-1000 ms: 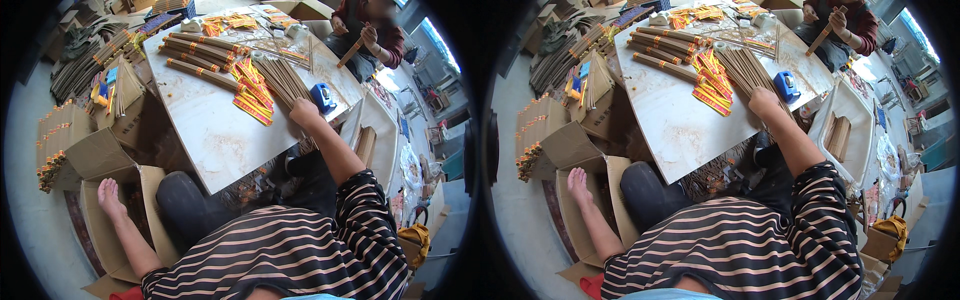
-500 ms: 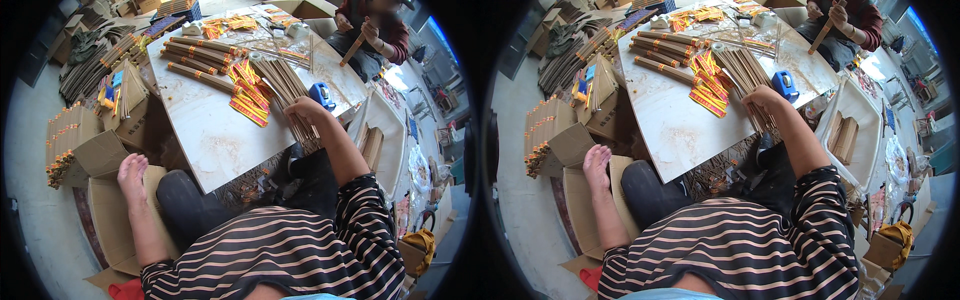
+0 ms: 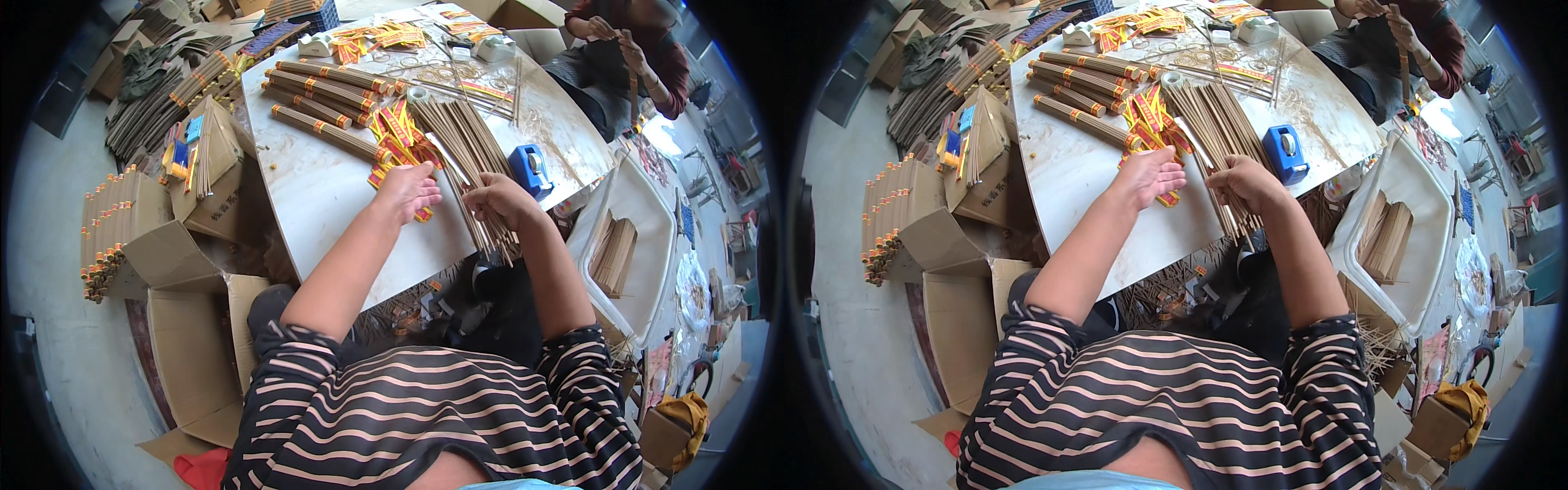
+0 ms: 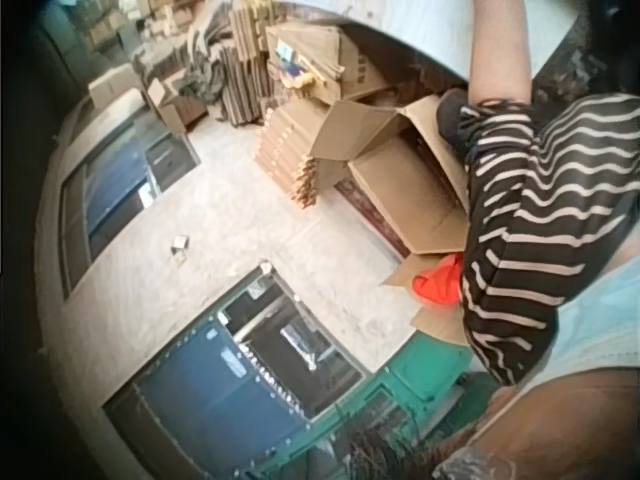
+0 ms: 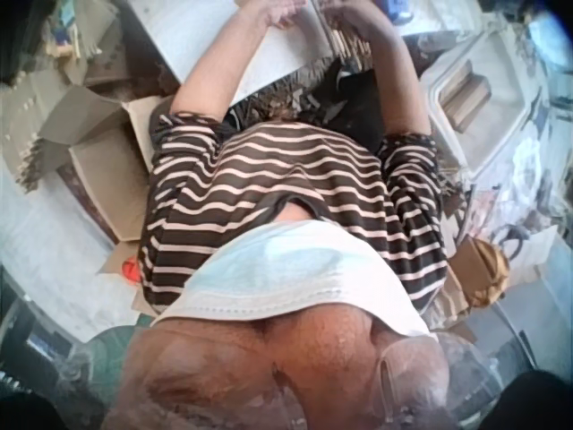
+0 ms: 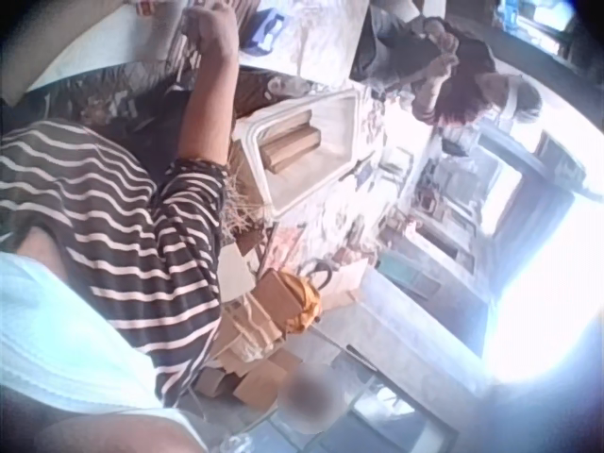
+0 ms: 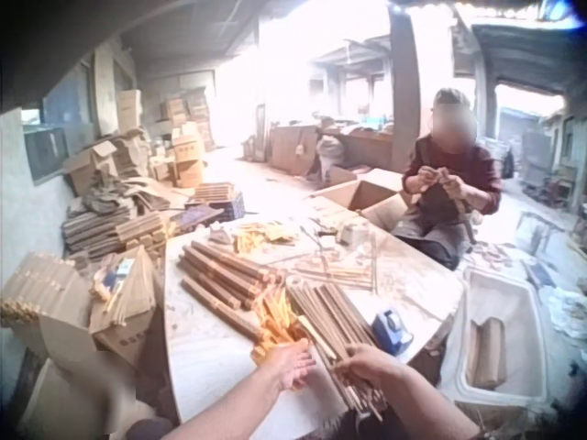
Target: The person gathers bundles of incense sticks, wraps them with a red and yellow paper band, and secures the band using a handheld tape dispenser. The person places the finished bundles into a cardboard box.
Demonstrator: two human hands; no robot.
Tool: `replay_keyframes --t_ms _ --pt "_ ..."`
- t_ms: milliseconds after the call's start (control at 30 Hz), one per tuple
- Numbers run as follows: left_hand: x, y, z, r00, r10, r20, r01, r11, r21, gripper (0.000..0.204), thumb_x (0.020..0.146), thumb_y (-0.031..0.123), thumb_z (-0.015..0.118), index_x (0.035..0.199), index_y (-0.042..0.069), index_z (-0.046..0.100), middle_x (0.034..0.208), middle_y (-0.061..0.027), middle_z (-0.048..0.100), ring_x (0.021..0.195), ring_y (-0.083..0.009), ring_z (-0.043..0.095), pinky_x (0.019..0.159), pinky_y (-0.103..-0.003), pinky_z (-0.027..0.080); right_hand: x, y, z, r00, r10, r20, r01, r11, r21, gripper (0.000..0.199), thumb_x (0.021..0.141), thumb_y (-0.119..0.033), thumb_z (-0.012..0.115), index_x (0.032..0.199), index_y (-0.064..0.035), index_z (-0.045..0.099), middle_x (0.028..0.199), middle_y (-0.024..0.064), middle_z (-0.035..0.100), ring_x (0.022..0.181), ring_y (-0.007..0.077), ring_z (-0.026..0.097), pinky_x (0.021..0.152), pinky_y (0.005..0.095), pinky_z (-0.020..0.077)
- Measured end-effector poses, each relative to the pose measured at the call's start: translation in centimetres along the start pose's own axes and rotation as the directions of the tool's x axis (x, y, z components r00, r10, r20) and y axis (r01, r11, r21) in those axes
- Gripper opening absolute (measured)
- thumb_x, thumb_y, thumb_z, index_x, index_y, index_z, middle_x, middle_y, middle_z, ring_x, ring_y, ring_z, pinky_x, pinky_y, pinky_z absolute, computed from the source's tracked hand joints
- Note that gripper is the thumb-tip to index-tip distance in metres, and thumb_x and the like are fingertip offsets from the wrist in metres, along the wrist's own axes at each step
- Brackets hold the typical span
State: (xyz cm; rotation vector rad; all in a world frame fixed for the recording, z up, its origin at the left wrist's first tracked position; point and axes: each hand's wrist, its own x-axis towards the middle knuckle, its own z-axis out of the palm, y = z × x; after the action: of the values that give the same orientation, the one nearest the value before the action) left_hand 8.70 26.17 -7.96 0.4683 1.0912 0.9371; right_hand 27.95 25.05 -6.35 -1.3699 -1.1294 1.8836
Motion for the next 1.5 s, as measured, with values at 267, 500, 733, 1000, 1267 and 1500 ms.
replay_keyframes --t_ms 267,500,733,1000,1267,1500 --pt "4.7 -0.6 4.1 0.989 0.088 -0.119 -0.064 0.98 0.189 0.011 0.084 0.011 0.054 0.086 0.0 0.056 0.072 -0.011 0.061 0.056 -0.0202 0.058 0.048 -0.029 0.048 -0.2 0.3 -0.6 0.999 0.009 0.036 -0.011 0.998 0.067 0.019 0.074 0.0 0.064 0.085 -0.0006 0.048 0.065 0.0067 0.053 0.051 0.0144 0.053 0.045 0.0254 0.043" --pt "3.9 1.9 3.6 0.941 0.3 -0.158 -0.239 0.916 0.322 0.009 0.078 0.004 0.053 0.071 0.0 0.055 0.059 -0.0085 0.056 0.043 -0.0129 0.05 0.035 -0.024 0.038 -0.4 0.4 -1.7 0.999 -0.017 0.029 0.015 0.998 0.065 0.02 0.073 -0.001 0.065 0.088 -0.0017 0.052 0.067 0.0027 0.052 0.051 0.0102 0.05 0.046 0.0224 0.042" --pt "1.3 6.6 -0.5 0.353 0.7 0.621 -0.484 -0.431 0.761 0.014 0.079 0.011 0.056 0.068 0.004 0.052 0.068 -0.0089 0.054 0.063 -0.0242 0.057 0.055 -0.029 0.049 -0.1 1.3 -2.7 0.997 -0.051 0.056 0.043 0.989 0.144 0.017 0.073 -0.001 0.065 0.083 -0.0002 0.051 0.066 0.0048 0.052 0.052 0.013 0.051 0.047 0.0245 0.0422" --pt "2.1 3.8 -4.6 0.293 0.244 0.924 -0.349 -0.873 0.341 0.006 0.073 0.009 0.053 0.078 0.008 0.05 0.074 -0.0046 0.049 0.066 -0.0174 0.055 0.061 -0.027 0.047 0.2 1.4 -2.9 0.997 -0.033 0.069 0.027 0.996 0.086 0.018 0.073 -0.003 0.064 0.084 -0.0015 0.05 0.064 0.0042 0.051 0.051 0.0128 0.05 0.047 0.0246 0.0421" --pt "1.6 2.1 -5.1 0.311 0.309 0.899 -0.368 -0.833 0.414 0.007 0.069 0.01 0.054 0.074 0.009 0.051 0.08 -0.0066 0.052 0.075 -0.02 0.054 0.063 -0.029 0.047 0.2 1.5 -2.8 0.998 -0.032 0.054 0.026 0.993 0.115 0.016 0.074 -0.005 0.065 0.083 -0.0026 0.052 0.062 0.0032 0.05 0.05 0.0113 0.049 0.046 0.023 0.0403" --pt "1.7 0.9 -5.4 0.424 0.415 0.805 -0.386 -0.721 0.575 0.011 0.071 0.004 0.054 0.079 0.008 0.048 0.079 -0.0078 0.05 0.069 -0.0211 0.057 0.062 -0.032 0.05 0.7 2.0 -3.4 0.997 -0.044 0.061 0.04 0.997 0.062 0.015 0.074 -0.005 0.064 0.083 -0.0029 0.052 0.062 0.0028 0.051 0.049 0.0113 0.049 0.047 0.0229 0.0405"
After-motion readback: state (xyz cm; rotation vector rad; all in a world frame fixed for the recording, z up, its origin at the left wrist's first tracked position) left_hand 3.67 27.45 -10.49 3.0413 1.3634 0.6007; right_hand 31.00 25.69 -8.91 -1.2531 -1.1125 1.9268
